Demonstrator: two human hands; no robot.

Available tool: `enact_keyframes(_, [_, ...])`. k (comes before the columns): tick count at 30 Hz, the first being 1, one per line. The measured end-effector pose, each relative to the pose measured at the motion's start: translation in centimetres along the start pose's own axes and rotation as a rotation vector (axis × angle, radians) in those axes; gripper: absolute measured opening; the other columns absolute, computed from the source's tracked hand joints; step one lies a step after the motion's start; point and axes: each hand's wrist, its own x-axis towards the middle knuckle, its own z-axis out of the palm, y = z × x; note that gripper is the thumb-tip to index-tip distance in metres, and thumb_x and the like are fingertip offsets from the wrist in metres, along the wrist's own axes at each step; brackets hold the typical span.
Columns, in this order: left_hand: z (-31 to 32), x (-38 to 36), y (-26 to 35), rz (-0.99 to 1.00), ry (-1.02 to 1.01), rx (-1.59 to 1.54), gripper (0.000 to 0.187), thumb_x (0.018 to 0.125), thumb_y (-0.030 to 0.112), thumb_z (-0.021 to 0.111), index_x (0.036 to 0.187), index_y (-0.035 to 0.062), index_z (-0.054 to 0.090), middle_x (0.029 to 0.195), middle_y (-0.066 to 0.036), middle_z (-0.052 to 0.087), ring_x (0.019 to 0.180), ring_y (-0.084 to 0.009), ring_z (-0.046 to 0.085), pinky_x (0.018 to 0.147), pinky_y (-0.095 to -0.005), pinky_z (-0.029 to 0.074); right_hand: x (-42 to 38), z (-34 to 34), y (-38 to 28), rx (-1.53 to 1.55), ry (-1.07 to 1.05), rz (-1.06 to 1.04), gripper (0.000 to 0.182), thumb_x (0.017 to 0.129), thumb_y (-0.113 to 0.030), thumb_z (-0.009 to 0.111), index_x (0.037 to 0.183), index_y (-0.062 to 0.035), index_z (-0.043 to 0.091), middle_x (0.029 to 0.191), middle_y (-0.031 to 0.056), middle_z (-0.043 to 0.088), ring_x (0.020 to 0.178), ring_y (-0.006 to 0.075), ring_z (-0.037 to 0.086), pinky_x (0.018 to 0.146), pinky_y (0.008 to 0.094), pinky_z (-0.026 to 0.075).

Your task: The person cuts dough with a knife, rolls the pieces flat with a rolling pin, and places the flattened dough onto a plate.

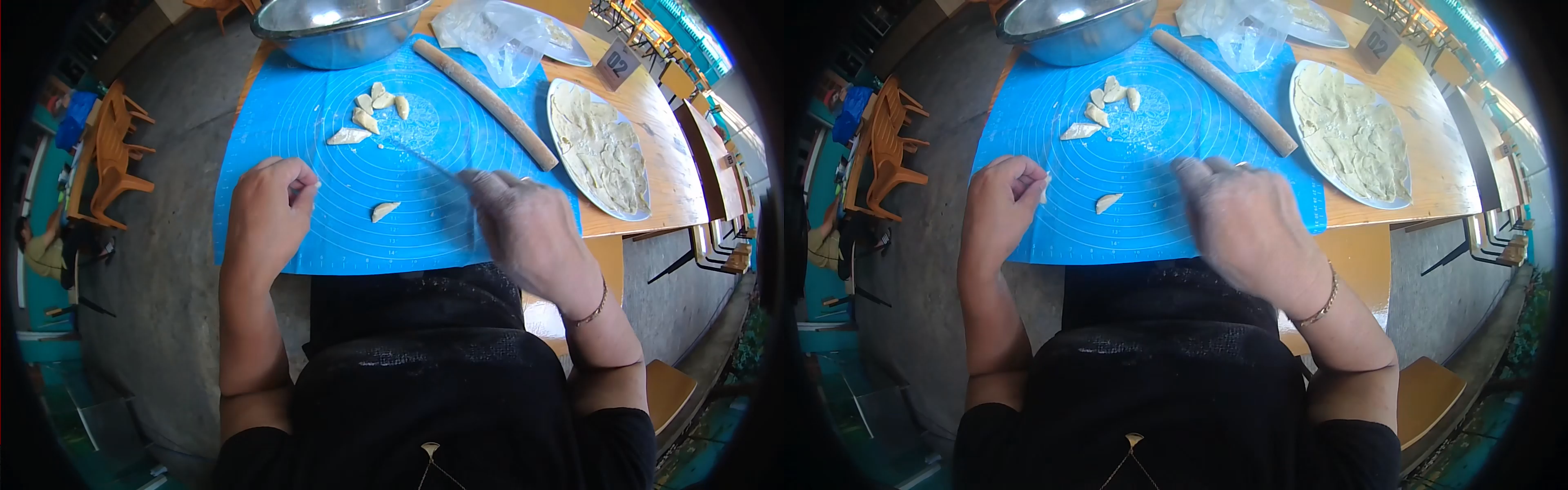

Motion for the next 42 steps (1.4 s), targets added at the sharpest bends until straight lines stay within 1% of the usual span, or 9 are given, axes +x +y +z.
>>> enact_keyframes(5, [1.8,0.0,0.3,0.170,0.280,0.183,0.014,0.084,0.008,0.072,0.093,-0.0026,0.070,0.089,-0.016,0.065,0.084,-0.0343,0.065,0.079,-0.0416,0.051,-0.5,-0.9,3.5,-0.111,0.250,0.067,0.041,0.088,-0.006,0.060,0.128,-0.0046,0.062,0.085,0.0216,0.062,0.069,0.0393,0.063,0.064,0.0470,0.051])
enact_keyframes(7, [2.4,-0.4,1.4,0.309,0.130,0.115,0.015,0.083,0.005,0.074,0.096,-0.0021,0.071,0.094,-0.014,0.067,0.080,-0.0250,0.068,0.064,-0.0328,0.051,-0.2,-2.2,3.9,-0.285,0.316,0.258,0.041,0.089,-0.005,0.059,0.130,-0.0069,0.061,0.086,0.0214,0.063,0.070,0.0394,0.063,0.065,0.0469,0.051])
enact_keyframes(13, [4.1,-0.6,3.2,0.406,-0.025,0.129,0.015,0.082,0.007,0.075,0.094,-0.0017,0.072,0.088,-0.014,0.065,0.077,-0.0295,0.066,0.069,-0.0387,0.052,3.3,-0.7,8.4,-0.425,0.137,0.363,0.041,0.095,-0.011,0.050,0.134,-0.0042,0.057,0.095,0.0261,0.065,0.083,0.0393,0.066,0.075,0.0475,0.052])
enact_keyframes(19, [4.4,0.2,4.0,0.135,-0.239,-0.156,0.013,0.083,0.009,0.075,0.084,-0.0020,0.068,0.081,-0.012,0.069,0.069,-0.0206,0.067,0.063,-0.0330,0.053,5.4,-0.2,9.5,-0.525,0.167,0.261,0.035,0.091,-0.010,0.053,0.124,-0.0038,0.063,0.097,0.0224,0.067,0.096,0.0361,0.066,0.083,0.0448,0.052])
enact_keyframes(29, [11.2,4.0,7.5,0.145,0.075,-0.194,0.018,0.081,0.011,0.075,0.090,-0.0006,0.064,0.068,-0.015,0.065,0.062,-0.0297,0.065,0.059,-0.0399,0.050,9.3,3.3,8.1,-0.372,0.121,0.156,0.024,0.090,-0.012,0.053,0.105,0.0028,0.064,0.100,0.0217,0.068,0.096,0.0382,0.067,0.085,0.0468,0.053])
enact_keyframes(31, [12.4,3.7,7.5,0.297,0.051,-0.077,0.019,0.080,0.011,0.076,0.091,0.0003,0.064,0.068,-0.015,0.064,0.063,-0.0330,0.065,0.060,-0.0422,0.051,9.1,2.7,7.5,-0.318,0.073,0.186,0.047,0.091,-0.014,0.052,0.137,-0.0054,0.056,0.097,0.0177,0.071,0.090,0.0329,0.070,0.079,0.0429,0.055])
enact_keyframes(33, [12.6,3.0,7.3,0.376,0.097,-0.061,0.022,0.079,0.012,0.076,0.094,0.0006,0.065,0.068,-0.015,0.064,0.063,-0.0365,0.063,0.060,-0.0446,0.050,8.5,2.0,7.8,-0.176,0.057,0.270,0.045,0.092,-0.015,0.052,0.136,-0.0051,0.056,0.097,0.0184,0.070,0.090,0.0339,0.070,0.081,0.0439,0.055])
enact_keyframes(37, [9.9,1.6,6.9,0.316,0.139,-0.169,0.023,0.084,0.013,0.075,0.099,0.0007,0.063,0.070,-0.013,0.063,0.060,-0.0296,0.063,0.058,-0.0401,0.049,3.4,-1.8,5.9,0.405,0.105,0.325,0.029,0.098,-0.014,0.055,0.121,0.0033,0.059,0.100,0.0199,0.064,0.085,0.0327,0.065,0.080,0.0393,0.053])
enact_keyframes(42, [4.5,3.0,5.8,0.482,0.585,-0.252,0.006,0.094,0.008,0.066,0.095,0.0031,0.064,0.074,-0.005,0.062,0.059,-0.0122,0.058,0.051,-0.0259,0.045,-1.1,-2.2,5.6,0.368,0.084,0.053,0.035,0.095,-0.010,0.061,0.128,-0.0019,0.057,0.099,0.0175,0.060,0.086,0.0343,0.062,0.079,0.0404,0.052])
